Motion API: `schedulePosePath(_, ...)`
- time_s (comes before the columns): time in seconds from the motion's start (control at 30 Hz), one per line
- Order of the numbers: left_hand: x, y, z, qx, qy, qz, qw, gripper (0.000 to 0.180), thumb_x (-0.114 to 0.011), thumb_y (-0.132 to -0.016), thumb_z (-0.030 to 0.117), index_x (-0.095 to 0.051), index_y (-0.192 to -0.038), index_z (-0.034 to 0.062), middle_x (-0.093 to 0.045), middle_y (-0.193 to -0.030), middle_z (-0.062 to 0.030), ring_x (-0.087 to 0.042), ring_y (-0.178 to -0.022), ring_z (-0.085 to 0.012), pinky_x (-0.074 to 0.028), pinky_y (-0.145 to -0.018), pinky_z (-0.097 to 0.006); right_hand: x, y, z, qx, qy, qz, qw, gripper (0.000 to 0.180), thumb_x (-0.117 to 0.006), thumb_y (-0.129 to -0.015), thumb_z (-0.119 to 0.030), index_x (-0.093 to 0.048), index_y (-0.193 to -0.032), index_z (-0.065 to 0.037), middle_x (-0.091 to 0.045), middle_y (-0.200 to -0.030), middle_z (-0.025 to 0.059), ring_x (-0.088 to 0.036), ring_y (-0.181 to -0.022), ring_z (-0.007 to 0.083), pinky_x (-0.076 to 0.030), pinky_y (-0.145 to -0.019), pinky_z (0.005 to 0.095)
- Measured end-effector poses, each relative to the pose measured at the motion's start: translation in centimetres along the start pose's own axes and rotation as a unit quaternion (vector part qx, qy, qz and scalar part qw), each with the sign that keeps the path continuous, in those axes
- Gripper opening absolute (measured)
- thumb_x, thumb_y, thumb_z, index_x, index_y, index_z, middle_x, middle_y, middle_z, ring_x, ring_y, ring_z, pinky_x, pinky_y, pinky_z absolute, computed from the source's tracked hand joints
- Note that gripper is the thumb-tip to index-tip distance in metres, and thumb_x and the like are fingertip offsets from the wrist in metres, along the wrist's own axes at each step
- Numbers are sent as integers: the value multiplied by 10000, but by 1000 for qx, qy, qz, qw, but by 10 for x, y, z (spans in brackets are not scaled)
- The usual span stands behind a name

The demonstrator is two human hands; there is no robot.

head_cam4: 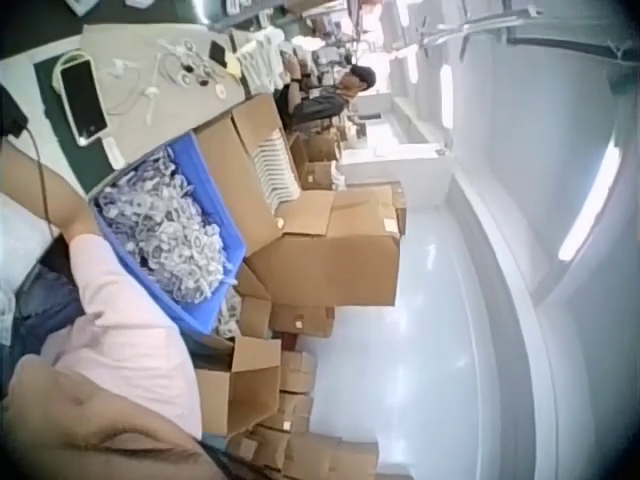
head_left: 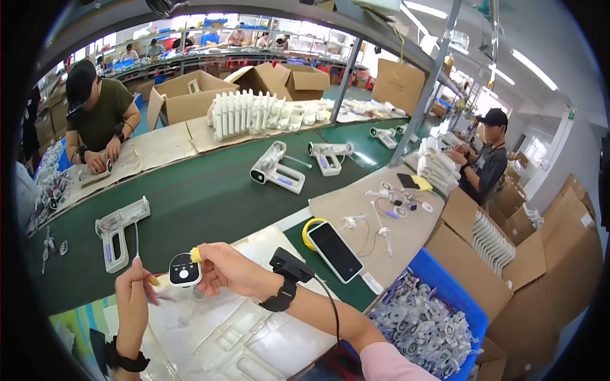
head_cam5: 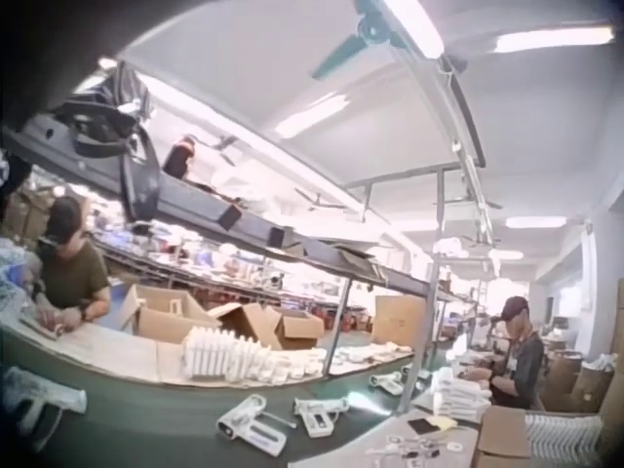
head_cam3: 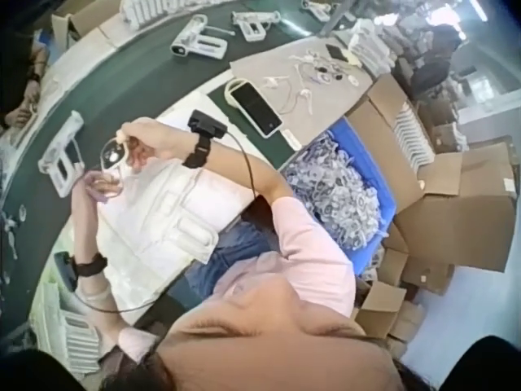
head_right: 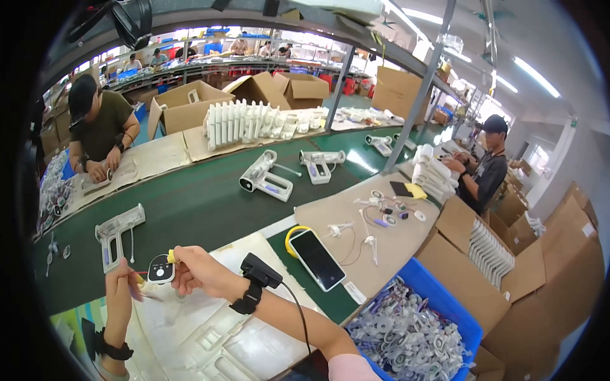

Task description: The person picks up a control panel, a battery, and a motor assembly, then fits them into a plastic housing. They route the wires, insert a pump and tubing, and press the components into place before setting the assembled unit onto a conveyor belt.

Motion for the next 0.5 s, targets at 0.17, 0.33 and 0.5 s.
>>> schedulePosePath(0.17, 7, -2, 17, -28, -68, 5, 997, 97, -500, -970, 108, -488, -896, 47, -448, -735, 28, -355, -610, -53, -297, -558, -216, -21, 1, -1, -37, 25, 22, 999, 309, -431, -980, -296, -580, -898, -38, -640, -677, 82, -609, -514, 155, -474, -451, 249)
schedulePosePath(0.33, 6, 8, 38, 142, 212, -200, 946, 248, -600, -805, -21, -505, -1030, 22, -478, -725, 32, -450, -617, -57, -367, -567, -201, 19, -5, 12, -53, -137, 38, 988, 324, -416, -1004, -374, -583, -937, -105, -654, -791, 29, -605, -622, 109, -451, -517, 242)
schedulePosePath(0.5, 8, 20, 5, 71, 39, -84, 993, 243, -641, -778, -36, -542, -990, 31, -502, -772, 13, -505, -701, -79, -434, -636, -226, 5, 6, 12, -90, -128, 58, 986, 309, -438, -997, -380, -579, -921, -116, -645, -750, 15, -602, -585, 103, -466, -522, 229)
Point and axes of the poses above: each hand's wrist, its own y-axis away from the middle knuckle, its own x-axis out of the back of the hand, z = x × y, the point moved 1 cm from there along -y, towards the middle knuckle
